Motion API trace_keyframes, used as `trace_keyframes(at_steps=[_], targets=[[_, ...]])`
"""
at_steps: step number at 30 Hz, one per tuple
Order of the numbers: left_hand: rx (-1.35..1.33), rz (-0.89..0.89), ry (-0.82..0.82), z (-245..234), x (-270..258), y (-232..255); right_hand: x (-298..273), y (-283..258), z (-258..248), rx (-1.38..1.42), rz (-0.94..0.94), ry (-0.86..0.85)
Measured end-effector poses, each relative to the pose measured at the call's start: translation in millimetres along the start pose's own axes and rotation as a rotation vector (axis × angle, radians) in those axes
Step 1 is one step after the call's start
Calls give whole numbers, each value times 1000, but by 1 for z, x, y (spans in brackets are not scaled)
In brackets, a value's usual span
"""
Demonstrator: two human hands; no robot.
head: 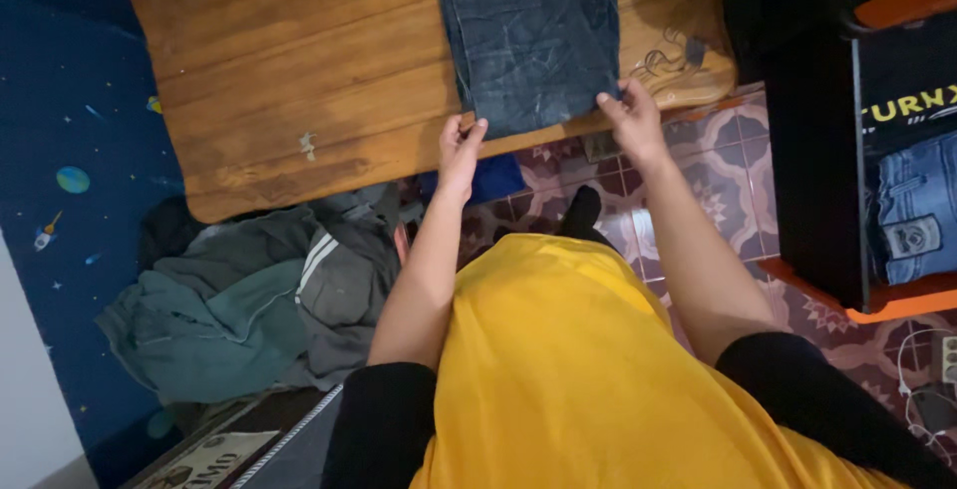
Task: The person folds a pair of denim jeans on a wooden table and places them inside a drawer, then folds a pair of grey pants and puts them in the same drawer.
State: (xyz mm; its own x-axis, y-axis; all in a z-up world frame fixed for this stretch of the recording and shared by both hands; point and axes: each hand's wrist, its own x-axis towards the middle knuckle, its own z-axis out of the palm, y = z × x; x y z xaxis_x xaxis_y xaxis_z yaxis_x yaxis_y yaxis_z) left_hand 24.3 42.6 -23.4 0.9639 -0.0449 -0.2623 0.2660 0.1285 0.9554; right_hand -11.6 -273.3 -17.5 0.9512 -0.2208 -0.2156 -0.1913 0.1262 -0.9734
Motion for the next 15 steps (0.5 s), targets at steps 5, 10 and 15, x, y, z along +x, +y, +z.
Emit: trace_keyframes(at_steps=[5, 10, 15], targets=[[-189, -157, -47, -19, -9, -25, -2, 37, -13, 219, 166, 42], [454, -15, 89, -7, -23, -5, -10, 44, -8, -326, -102, 131], [1110, 546, 239, 28, -40, 66, -27, -53, 46, -941, -440, 230]])
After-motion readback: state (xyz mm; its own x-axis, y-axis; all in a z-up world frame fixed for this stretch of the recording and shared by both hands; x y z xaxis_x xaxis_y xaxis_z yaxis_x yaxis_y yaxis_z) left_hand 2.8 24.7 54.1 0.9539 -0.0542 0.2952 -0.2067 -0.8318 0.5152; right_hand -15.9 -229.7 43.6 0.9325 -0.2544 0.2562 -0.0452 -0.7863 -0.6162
